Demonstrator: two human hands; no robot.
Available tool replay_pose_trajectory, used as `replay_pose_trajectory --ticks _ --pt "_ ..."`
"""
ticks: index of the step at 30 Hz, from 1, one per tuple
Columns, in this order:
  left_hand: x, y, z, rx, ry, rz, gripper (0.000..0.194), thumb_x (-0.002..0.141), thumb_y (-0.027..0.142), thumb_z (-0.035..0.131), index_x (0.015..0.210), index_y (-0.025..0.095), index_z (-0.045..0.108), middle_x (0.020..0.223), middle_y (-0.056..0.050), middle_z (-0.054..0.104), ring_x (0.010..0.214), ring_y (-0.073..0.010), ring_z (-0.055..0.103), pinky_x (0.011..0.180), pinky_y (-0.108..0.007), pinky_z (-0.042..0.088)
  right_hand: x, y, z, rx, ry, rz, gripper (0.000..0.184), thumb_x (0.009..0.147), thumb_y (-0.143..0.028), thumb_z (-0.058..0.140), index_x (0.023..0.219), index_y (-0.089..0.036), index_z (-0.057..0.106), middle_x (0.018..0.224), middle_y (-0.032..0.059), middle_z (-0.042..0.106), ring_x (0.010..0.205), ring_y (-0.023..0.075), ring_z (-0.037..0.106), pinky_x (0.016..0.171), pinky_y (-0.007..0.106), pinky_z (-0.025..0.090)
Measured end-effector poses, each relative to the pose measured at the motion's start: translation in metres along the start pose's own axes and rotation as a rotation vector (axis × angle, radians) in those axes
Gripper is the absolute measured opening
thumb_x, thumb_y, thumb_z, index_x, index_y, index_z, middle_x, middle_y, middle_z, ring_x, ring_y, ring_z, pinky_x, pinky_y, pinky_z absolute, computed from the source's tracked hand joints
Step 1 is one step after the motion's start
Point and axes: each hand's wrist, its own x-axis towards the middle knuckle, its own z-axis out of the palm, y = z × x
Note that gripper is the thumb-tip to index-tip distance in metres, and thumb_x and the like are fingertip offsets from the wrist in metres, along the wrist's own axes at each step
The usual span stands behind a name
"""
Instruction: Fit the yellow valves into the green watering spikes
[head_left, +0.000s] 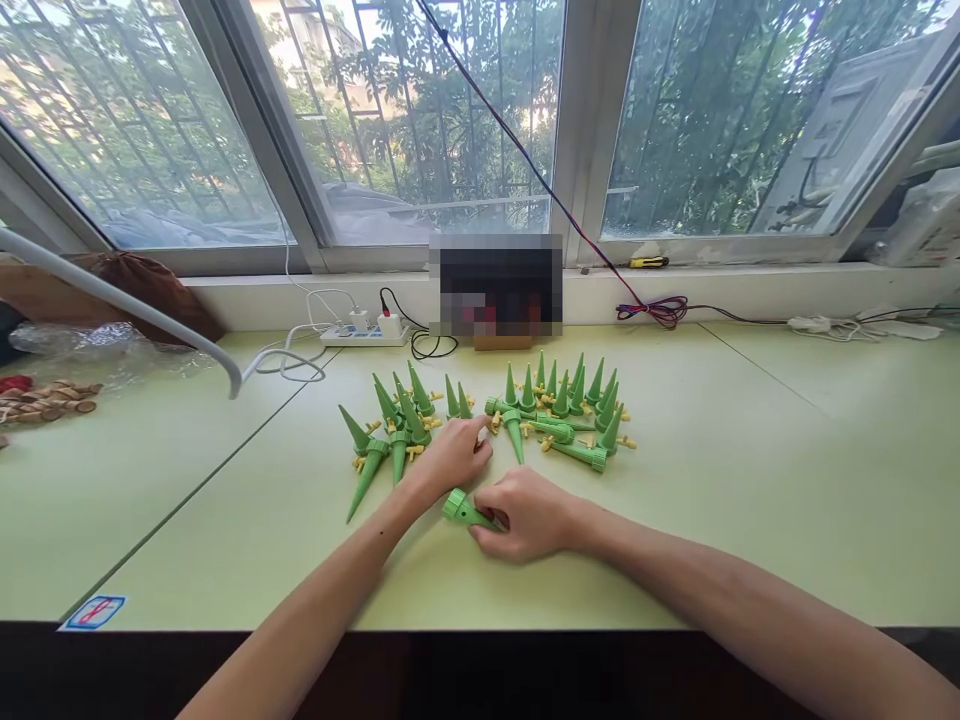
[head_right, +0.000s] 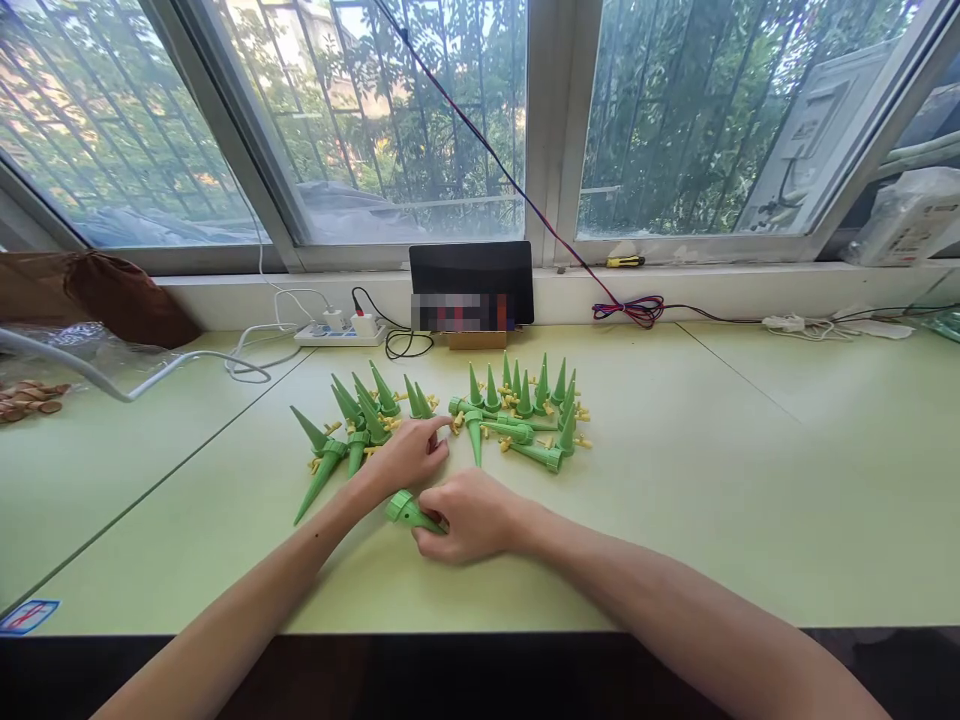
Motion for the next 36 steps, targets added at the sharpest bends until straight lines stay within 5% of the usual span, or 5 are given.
replay_pose_trajectory --ticks 21,36 --pt "0.001 0.000 -0.001 0.026 -0.009 0.030 0.045 0.082 0.015 0.043 0.122 0.016 0.063 0.066 -0.005 0.067 0.068 -0.0223 0.063 0.063 -0.029 0.041 -0.001 0.000 -0.009 -0.086 -0.021 -0.014 0.024 0.083 -0.026 0.058 0.062 -0.019 0.048 0.054 -0.0025 0.053 0.049 0.0097 0.039 0.055 0.024 0.029" --pt "0.000 -0.003 0.002 0.104 0.055 0.091 0.023 0.083 0.017 0.043 0.097 0.019 0.062 0.076 -0.006 0.065 0.074 -0.0221 0.062 0.063 -0.029 0.039 -0.001 0.002 -0.009 -0.147 -0.033 -0.026 0.023 0.085 -0.028 0.059 0.068 -0.019 0.048 0.062 -0.0006 0.060 0.054 0.0107 0.045 0.056 0.025 0.027"
